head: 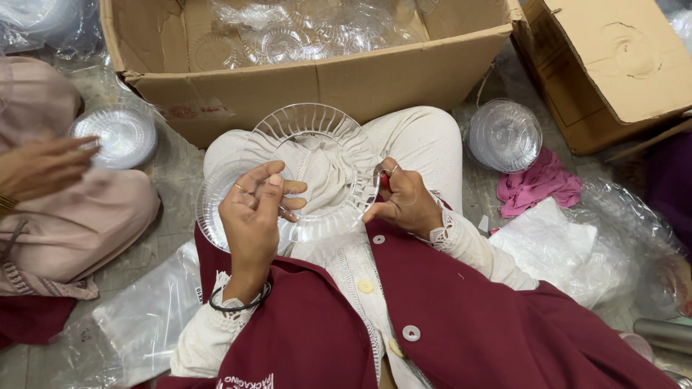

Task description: The person sits on the floor and uses a small red-handled tool to trim the edges of clear plastic plates. They pick up plates from a cardboard box, scrape the rim, and place the trimmed plates into a pile on the floor.

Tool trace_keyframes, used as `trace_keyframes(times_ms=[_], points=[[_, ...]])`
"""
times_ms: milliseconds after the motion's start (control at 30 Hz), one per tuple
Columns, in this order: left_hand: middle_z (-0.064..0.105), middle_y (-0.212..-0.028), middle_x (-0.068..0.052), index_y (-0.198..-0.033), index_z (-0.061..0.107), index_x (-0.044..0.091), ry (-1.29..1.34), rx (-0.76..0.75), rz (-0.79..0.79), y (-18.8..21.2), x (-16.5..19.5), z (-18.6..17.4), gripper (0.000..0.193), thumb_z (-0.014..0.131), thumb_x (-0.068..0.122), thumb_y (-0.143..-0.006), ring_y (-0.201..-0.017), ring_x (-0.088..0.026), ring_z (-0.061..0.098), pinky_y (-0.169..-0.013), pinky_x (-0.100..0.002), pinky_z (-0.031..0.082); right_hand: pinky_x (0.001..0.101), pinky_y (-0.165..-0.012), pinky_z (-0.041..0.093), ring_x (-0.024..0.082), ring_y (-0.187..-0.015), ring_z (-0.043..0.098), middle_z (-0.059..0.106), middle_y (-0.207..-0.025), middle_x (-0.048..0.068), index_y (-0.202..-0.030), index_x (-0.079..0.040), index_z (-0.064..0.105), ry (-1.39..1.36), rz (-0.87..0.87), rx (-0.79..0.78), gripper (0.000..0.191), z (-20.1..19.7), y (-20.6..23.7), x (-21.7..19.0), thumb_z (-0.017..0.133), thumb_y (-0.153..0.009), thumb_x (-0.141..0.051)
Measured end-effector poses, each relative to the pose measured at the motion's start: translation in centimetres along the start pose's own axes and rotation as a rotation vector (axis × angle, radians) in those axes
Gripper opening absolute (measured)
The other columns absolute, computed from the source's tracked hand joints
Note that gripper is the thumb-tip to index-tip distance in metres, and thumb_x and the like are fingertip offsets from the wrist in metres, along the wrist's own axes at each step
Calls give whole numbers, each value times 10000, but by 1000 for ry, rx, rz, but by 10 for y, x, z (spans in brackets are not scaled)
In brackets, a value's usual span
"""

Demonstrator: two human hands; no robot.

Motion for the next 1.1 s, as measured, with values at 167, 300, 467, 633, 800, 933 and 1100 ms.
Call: trace_keyframes(times_ms=[167, 300, 467, 633, 800, 933, 1100], points=[[776, -946, -169, -1249, 614, -58, -28, 0, 52, 3, 6, 0, 286, 578, 140, -1046, -753, -157, 740, -608, -232, 554, 261, -492, 417, 111, -547, 439, 421, -633, 7, -1156, 57, 444, -19, -107, -15, 934, -6, -3, -20, 803, -713, -683], [776, -952, -161, -1260, 604, -44, -20, 6, 60, 5, 6, 1, 289, 570, 149, -1047, -758, -155, 746, -607, -232, 560, 265, -484, 425, 125, -540, 444, 430, -623, 18, -1077, 29, 452, 58, -104, 47, 923, -3, -1, -15, 814, -624, -689], [776, -959, -156, -1276, 595, -39, 1, 38, 78, 6, 8, 2, 295, 568, 153, -1054, -766, -153, 743, -627, -233, 570, 269, -551, 480, 119, -590, 484, 489, -731, 10, -943, -58, 419, 67, -23, 71, 825, 8, 3, 6, 766, -689, -762], [777, -958, -162, -1268, 592, -35, -7, 53, 98, 6, 8, 2, 284, 568, 152, -1055, -765, -150, 746, -624, -231, 568, 278, -534, 486, 113, -579, 507, 486, -684, -4, -1088, -45, 485, 16, 59, 63, 863, 10, 7, 8, 676, -715, -800], [770, -966, -162, -1275, 581, -42, 31, 81, 110, 6, 6, 5, 283, 560, 140, -1059, -766, -149, 738, -624, -236, 572, 287, -493, 462, 134, -514, 475, 447, -592, 13, -1059, -32, 459, 102, 4, 103, 900, 8, -1, -1, 681, -663, -809], [767, -969, -163, -1281, 577, -50, 19, 95, 140, 0, 5, 7, 285, 550, 133, -1064, -775, -155, 740, -632, -243, 580, 307, -520, 452, 157, -518, 455, 430, -583, 30, -1058, -52, 469, 101, 106, 86, 859, 14, -2, 13, 652, -693, -808], [763, -992, -168, -1288, 563, -57, 72, 115, 123, -6, -5, 6, 290, 540, 129, -1066, -787, -157, 740, -641, -251, 585, 321, -566, 485, 184, -605, 539, 521, -694, 49, -1055, -46, 485, 92, 30, 144, 775, 16, -2, 7, 627, -838, -776]])
Point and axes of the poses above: each hand's wrist, its own y-axis away from the middle knuckle, its own z-axis out of the palm, x = y × z, the point moved 9 cm from there along -y, towards the middle knuckle
